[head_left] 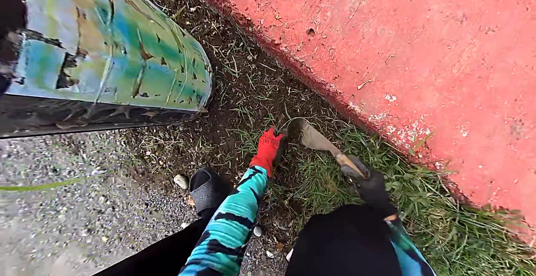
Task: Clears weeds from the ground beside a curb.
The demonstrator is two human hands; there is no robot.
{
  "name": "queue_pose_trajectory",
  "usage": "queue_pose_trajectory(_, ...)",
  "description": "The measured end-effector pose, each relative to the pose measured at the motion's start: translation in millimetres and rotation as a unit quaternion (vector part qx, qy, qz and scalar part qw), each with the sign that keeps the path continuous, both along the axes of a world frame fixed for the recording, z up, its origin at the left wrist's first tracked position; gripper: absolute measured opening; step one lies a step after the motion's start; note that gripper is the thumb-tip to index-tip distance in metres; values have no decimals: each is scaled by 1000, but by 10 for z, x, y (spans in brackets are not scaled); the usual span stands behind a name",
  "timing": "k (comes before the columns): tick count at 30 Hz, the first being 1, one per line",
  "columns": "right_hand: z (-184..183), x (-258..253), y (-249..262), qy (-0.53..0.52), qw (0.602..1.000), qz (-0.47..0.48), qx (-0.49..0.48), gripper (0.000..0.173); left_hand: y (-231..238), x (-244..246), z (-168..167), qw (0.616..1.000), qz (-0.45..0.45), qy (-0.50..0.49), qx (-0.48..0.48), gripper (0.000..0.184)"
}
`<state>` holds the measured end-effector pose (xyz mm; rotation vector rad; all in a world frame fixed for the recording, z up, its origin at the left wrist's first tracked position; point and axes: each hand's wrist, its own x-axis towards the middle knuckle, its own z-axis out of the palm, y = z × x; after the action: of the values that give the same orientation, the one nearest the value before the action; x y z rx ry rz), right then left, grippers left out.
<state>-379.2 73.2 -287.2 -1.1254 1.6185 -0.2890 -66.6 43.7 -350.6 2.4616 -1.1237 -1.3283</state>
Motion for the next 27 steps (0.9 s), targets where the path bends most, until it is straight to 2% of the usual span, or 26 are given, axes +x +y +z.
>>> queue_pose_trajectory(3, 98, -399, 229, -4, 1000, 6, -20, 51, -36, 42, 16, 1000, 4, 24, -4, 50)
queue_pose_trajectory(7, -60, -176, 139, 4, 999, -1, 54, 45, -58, 67, 38, 1000, 2, 17, 11, 50)
queue_pose_trajectory(10, 119, -368, 171, 18, 999, 35, 34, 46, 110, 22, 22, 1000, -1, 7, -17, 54)
queue_pose_trajectory(13, 282, -597, 387, 35, 999, -9, 11, 40, -40, -20, 164, 1000, -24, 9, 13, 51)
queue_pose_trajectory(16, 153, -181, 349, 58, 997, 26, 48, 49, -78, -20, 247, 999, -41, 7, 27, 53)
queue_pose_trajectory(18, 40, -61, 172, 54, 994, 43, 82, 50, -100, 13, 230, 999, -30, 4, 17, 53)
queue_pose_trajectory(21, 136, -338, 384, 8, 998, 4, 56, 47, 173, -11, 102, 1000, -29, 4, -10, 55)
queue_pose_trajectory(24, 244, -708, 695, -32, 997, -74, 10, 46, 70, -12, 230, 999, -37, 5, -8, 52)
queue_pose_trajectory(25, 238, -699, 765, -22, 997, -76, 9, 46, 47, -24, 274, 999, -38, 5, 13, 53)
queue_pose_trajectory(27, 104, -336, 656, 9, 1000, -22, 16, 50, 26, -50, 308, 999, -37, 2, 17, 54)
